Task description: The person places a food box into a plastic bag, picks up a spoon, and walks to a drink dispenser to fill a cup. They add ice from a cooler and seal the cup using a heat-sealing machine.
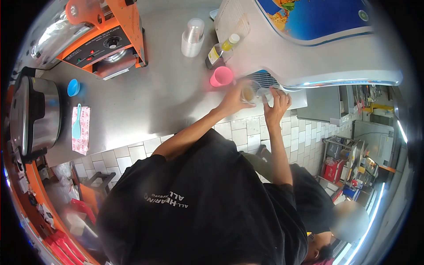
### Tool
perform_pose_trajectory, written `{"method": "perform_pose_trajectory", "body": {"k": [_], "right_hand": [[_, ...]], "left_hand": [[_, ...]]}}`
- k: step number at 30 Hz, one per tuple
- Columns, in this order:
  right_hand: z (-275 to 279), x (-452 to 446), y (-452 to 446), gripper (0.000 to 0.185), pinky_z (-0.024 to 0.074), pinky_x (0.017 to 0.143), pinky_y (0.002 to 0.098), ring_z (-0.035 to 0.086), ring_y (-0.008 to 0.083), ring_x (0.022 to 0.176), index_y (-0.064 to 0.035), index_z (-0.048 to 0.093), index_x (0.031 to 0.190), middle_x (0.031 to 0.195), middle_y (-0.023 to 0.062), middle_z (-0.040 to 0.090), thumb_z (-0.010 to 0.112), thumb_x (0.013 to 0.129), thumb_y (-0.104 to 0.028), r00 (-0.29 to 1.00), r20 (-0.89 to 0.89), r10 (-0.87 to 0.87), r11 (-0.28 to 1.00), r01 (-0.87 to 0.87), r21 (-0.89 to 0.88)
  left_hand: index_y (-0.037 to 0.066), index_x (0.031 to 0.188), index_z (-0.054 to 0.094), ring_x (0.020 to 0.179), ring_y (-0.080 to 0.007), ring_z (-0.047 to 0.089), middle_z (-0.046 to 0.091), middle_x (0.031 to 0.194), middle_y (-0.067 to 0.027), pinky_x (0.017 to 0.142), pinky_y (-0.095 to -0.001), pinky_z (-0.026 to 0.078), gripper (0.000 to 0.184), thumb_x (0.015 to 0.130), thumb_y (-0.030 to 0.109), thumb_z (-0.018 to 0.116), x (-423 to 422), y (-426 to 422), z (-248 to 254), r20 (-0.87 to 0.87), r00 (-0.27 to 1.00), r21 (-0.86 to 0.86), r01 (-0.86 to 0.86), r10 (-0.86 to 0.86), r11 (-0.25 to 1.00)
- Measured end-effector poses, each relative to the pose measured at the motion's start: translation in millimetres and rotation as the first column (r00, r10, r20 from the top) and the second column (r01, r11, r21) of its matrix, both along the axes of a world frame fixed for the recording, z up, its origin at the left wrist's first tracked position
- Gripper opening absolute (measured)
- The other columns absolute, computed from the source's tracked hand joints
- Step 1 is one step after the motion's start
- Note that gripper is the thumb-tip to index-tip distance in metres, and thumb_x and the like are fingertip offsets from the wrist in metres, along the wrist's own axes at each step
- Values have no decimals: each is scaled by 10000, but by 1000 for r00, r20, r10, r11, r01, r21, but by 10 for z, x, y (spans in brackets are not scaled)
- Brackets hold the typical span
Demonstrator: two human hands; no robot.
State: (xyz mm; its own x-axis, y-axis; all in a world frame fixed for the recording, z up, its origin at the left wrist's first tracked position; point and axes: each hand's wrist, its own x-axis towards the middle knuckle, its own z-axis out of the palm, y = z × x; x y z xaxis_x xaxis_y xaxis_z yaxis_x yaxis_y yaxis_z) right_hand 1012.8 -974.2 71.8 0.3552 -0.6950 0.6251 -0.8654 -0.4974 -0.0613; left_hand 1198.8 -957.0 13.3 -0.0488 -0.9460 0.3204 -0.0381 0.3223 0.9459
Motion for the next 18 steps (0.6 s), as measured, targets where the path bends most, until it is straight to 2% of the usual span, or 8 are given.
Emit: {"method": "perform_pose_trajectory", "body": {"k": [1, 3, 5, 9, 12, 15, 16, 18], "right_hand": [[-81, -21, 22, 453, 266, 1050, 523, 544, 235, 1074, -134, 649, 1131, 1107, 17, 622, 805, 708, -182, 990, 140, -7, 997, -3, 77], [-245, -39, 32, 475, 345, 1016, 448, 581, 229, 1025, -71, 623, 1122, 1079, 65, 655, 827, 715, -202, 980, 155, -121, 987, 102, 123], [-395, -3, -83, 459, 428, 939, 380, 609, 231, 976, -31, 619, 1102, 1036, 91, 663, 837, 737, -205, 714, 630, -306, 928, 77, 364], [-733, -147, -570, 460, 489, 837, 358, 655, 258, 894, 18, 618, 1081, 945, 148, 691, 834, 751, -218, 636, 715, -291, 926, -1, 378], [-1025, -225, -813, 534, 512, 789, 385, 684, 305, 883, 25, 608, 1120, 959, 186, 703, 840, 730, -256, 622, 729, -286, 918, -40, 395], [-1094, -178, -697, 763, 473, 920, 440, 596, 392, 1091, 27, 519, 1267, 1181, 246, 619, 859, 691, -340, 704, 600, -380, 910, 169, 379], [-1048, -152, -570, 830, 422, 994, 439, 532, 397, 1172, 16, 502, 1292, 1260, 247, 564, 862, 672, -400, 667, 665, -336, 938, 174, 300], [-1104, -221, -273, 666, 405, 1010, 414, 535, 365, 1164, 15, 543, 1241, 1230, 212, 586, 814, 747, -341, 550, 741, -386, 921, 278, 274]], "left_hand": [[46, 1336, 430, 1235, -296, 517, 539, 1302, -144, 1041, -392, 403, 858, 626, 175, 894, 30, 0, -18, -6, 1000, 9, 5, -5, 1000], [47, 1337, 432, 1238, -288, 514, 535, 1308, -139, 1045, -390, 399, 857, 625, 168, 895, 77, 26, -43, -12, 1000, 16, 23, -23, 1000], [47, 1336, 438, 1237, -279, 513, 528, 1313, -133, 1051, -383, 393, 859, 618, 149, 898, 134, 65, -61, 44, 999, -2, -1, 1, 1000], [39, 1333, 440, 1235, -265, 514, 525, 1311, -127, 1047, -374, 402, 857, 613, 124, 898, 223, 274, -49, 79, 995, 46, 57, -60, 997], [42, 1332, 448, 1236, -233, 511, 526, 1303, -115, 1039, -363, 413, 859, 602, 93, 898, 239, 428, 14, -67, 980, 145, 198, -190, 969], [24, 1313, 448, 1196, -228, 539, 545, 1285, -149, 1014, -363, 442, 840, 610, 103, 901, 134, 514, -5, 37, 950, 119, 303, -309, 946], [13, 1310, 426, 1197, -236, 537, 533, 1298, -160, 1017, -366, 440, 842, 617, 94, 897, 115, 599, -95, -7, 961, 110, 275, -276, 955], [2, 1312, 345, 1207, -277, 522, 498, 1326, -194, 1030, -394, 436, 878, 623, 54, 888, 55, 676, -138, -9, 963, 63, 270, -270, 961]]}}
